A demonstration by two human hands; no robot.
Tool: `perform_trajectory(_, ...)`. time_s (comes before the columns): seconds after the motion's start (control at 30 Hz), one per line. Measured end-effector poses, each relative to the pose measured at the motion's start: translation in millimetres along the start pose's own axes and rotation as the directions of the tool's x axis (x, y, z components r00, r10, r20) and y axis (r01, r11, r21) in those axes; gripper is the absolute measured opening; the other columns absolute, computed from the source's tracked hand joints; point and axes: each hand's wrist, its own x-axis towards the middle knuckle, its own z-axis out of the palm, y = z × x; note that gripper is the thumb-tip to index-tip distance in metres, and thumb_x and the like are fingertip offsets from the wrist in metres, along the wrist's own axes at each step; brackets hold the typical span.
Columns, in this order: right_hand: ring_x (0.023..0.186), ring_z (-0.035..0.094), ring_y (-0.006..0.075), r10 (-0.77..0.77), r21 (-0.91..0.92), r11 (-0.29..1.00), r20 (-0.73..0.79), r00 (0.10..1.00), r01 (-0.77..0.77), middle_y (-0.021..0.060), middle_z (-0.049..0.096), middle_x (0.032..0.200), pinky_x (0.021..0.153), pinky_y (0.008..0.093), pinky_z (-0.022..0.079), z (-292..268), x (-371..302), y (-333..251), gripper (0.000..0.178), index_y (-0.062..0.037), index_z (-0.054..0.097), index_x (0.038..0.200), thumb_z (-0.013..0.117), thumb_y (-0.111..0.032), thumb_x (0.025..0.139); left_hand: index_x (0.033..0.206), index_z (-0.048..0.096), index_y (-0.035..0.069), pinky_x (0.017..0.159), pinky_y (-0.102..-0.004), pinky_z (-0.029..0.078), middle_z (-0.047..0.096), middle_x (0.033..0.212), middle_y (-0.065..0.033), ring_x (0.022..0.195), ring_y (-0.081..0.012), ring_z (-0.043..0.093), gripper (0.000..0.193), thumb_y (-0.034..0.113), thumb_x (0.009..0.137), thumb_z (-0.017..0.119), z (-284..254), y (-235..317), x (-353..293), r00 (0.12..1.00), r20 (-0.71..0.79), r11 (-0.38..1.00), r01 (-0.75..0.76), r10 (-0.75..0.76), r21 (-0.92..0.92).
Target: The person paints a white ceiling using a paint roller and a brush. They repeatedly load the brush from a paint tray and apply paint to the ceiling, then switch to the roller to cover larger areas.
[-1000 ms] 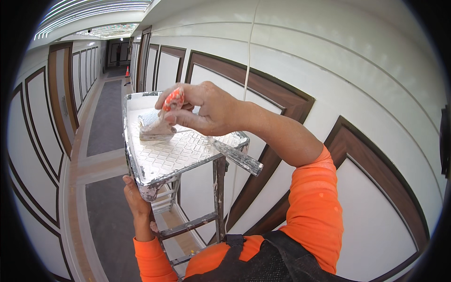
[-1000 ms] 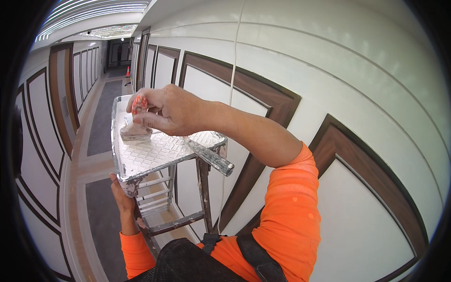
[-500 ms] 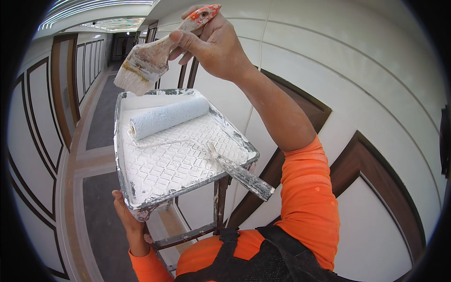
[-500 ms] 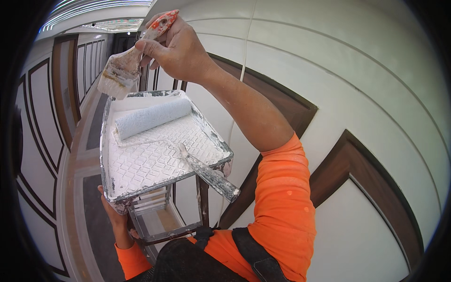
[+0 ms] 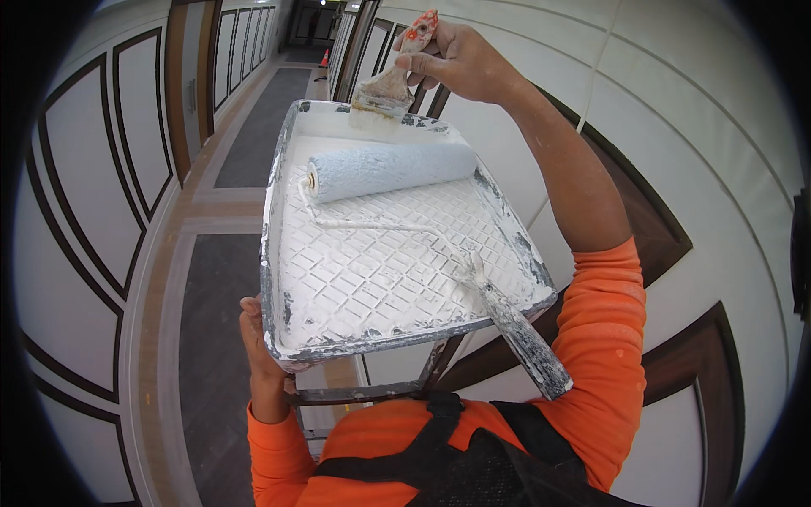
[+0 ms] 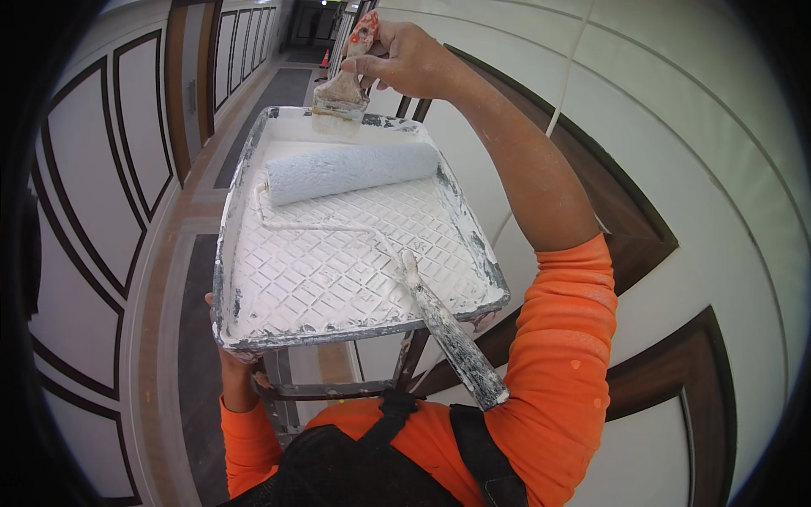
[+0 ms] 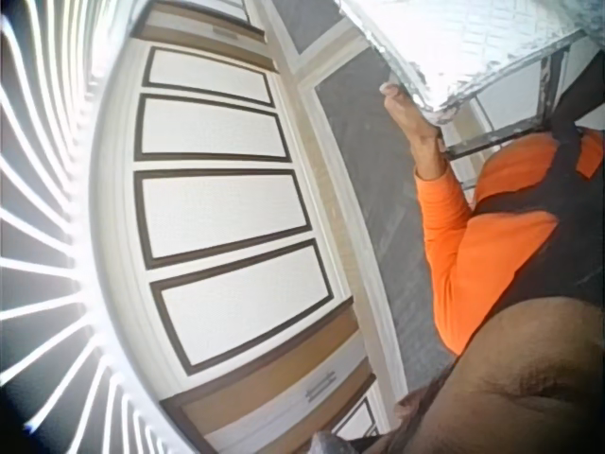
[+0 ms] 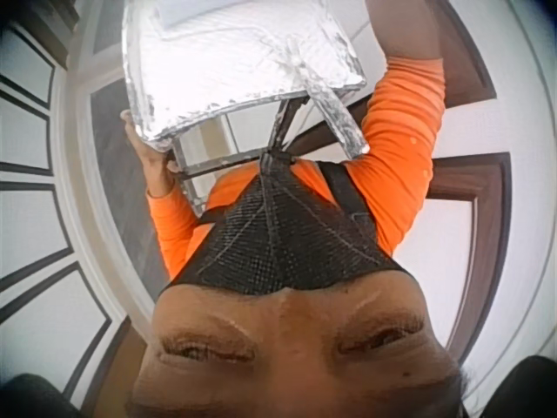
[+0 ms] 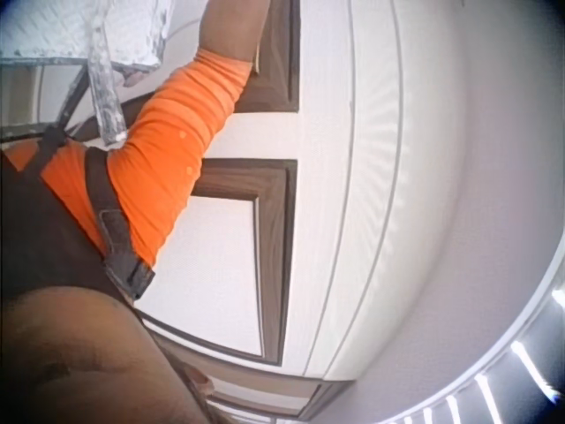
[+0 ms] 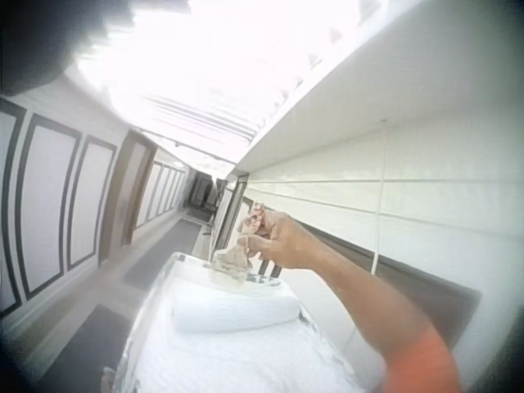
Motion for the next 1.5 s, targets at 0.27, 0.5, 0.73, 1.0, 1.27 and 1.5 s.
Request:
perform_trajectory(0.27,0.088,0.074,0.0190,0.063,0.109,0.991,0.081,0.995,-0.072,0.0139,0.074,0.097,0.075,0.0325,0.061,16,5,16,0.037,-0.0012,0.065,0.112,0.068,-0.034,0.096,0.099,0.065,-0.009,0.063,-0.0256,0.049,0.068,0.080,-0.0080,0.072,-0.0109,0.061,0.092,0.070,0.101,0.019,8,22,3,0.996,0.089,0.986,-0.044,0.030,0.163)
perform_trajectory(0.5,0.080,0.074,0.0198,0.168,0.484,0.874,-0.388,0.906,0.045,0.0175,0.073,0.095,0.066,0.0260,0.062,-30,-16,20,0.034,0.0049,0.063,0.111,0.069,-0.025,0.095,0.132,0.050,-0.010,0.082,-0.0315,0.059,0.063,0.123,-0.0191,0.102,-0.0179,0.067,0.075,0.057,0.106,0.028,-13,5,5,0.959,0.281,0.997,0.003,0.018,-0.074)
perform_trajectory(0.73,0.079,0.075,0.0238,0.744,0.969,0.245,-0.180,0.643,-0.012,0.0175,0.072,0.094,0.067,0.0306,0.063,-2,-61,57,0.029,0.0004,0.060,0.107,0.061,-0.027,0.099,0.110,0.065,-0.011,0.073,-0.0282,0.052,0.071,0.094,-0.0131,0.084,-0.0150,0.066,0.088,0.066,0.103,0.023,3,29,3,0.972,0.231,0.983,-0.076,0.036,0.168)
perform_trajectory(1.0,0.083,0.075,0.0251,0.819,0.992,0.127,-0.106,0.563,0.003,0.0173,0.072,0.089,0.070,0.0351,0.063,12,-78,50,0.037,-0.0005,0.059,0.106,0.056,-0.036,0.100,0.104,0.069,-0.007,0.074,-0.0331,0.049,0.072,0.089,-0.0140,0.083,-0.0180,0.065,0.090,0.069,0.101,0.021,8,38,5,0.976,0.216,0.944,-0.097,0.028,0.315)
perform_trajectory(1.27,0.099,0.072,0.0338,0.688,0.949,0.121,-0.291,0.665,0.290,0.0241,0.070,0.104,0.077,0.0327,0.065,-7,-85,-4,0.022,0.0001,0.057,0.105,0.056,-0.021,0.099,0.110,0.067,-0.009,0.080,-0.0325,0.049,0.071,0.096,-0.0143,0.089,-0.0187,0.064,0.091,0.069,0.101,0.021,6,26,3,0.975,0.222,0.980,-0.069,0.026,0.185)
perform_trajectory(1.5,0.106,0.069,0.0333,0.586,0.763,0.260,-0.612,0.531,0.592,0.0213,0.066,0.113,0.080,0.0299,0.064,-58,-102,-16,0.026,-0.0007,0.055,0.111,0.070,-0.011,0.093,0.109,0.065,-0.011,0.076,-0.0290,0.053,0.072,0.095,-0.0141,0.084,-0.0156,0.067,0.087,0.065,0.103,0.022,14,33,-2,0.978,0.204,0.986,-0.073,0.041,0.152)
